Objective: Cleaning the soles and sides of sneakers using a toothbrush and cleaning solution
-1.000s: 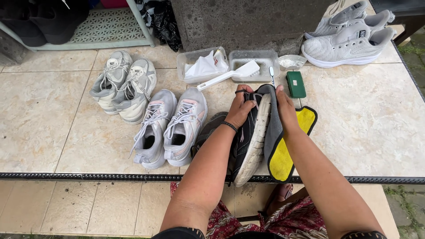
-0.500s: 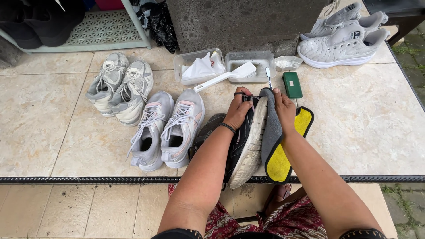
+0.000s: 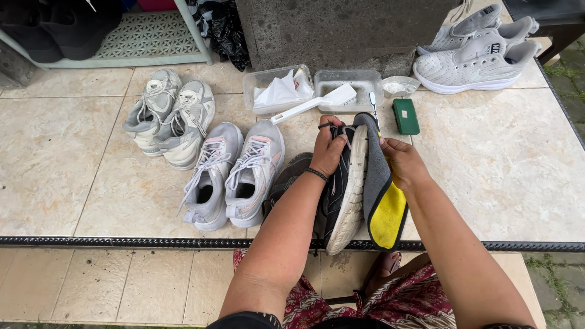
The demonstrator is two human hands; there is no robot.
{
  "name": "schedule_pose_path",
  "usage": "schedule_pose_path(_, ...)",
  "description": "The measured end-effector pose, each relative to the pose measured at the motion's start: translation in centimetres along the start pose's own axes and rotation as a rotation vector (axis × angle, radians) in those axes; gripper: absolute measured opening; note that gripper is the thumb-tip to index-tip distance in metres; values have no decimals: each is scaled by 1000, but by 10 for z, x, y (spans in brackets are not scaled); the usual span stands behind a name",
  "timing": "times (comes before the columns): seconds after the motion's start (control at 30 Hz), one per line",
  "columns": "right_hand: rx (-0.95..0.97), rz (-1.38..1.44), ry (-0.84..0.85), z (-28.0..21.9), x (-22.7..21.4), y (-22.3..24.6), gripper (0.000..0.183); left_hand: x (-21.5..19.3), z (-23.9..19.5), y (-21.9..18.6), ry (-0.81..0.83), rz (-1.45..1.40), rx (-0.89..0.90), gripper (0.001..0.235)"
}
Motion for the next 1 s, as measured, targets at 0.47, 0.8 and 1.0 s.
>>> schedule_pose_path(0.47,73,5,27,-1,-12,-20,25,2,-3,2,-54,21,-1,32)
schedule_pose_path(0.8,1,78,-30,5,-20,-9,18,8,-5,-6,-9,58,-44,31)
schedule_pose_path(1.0,86,22,-15,-11,6,12,36,10,-7,-10,-17,35,-51,31)
Point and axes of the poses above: each hand's wrist, its own z-axis towards the middle knuckle, its own x-axis out of the palm, y = z × x, the point moved 3 cm from there along z, towards the middle knuckle, and after that the axes turned 9 degrees about y, right-handed, at the moved point
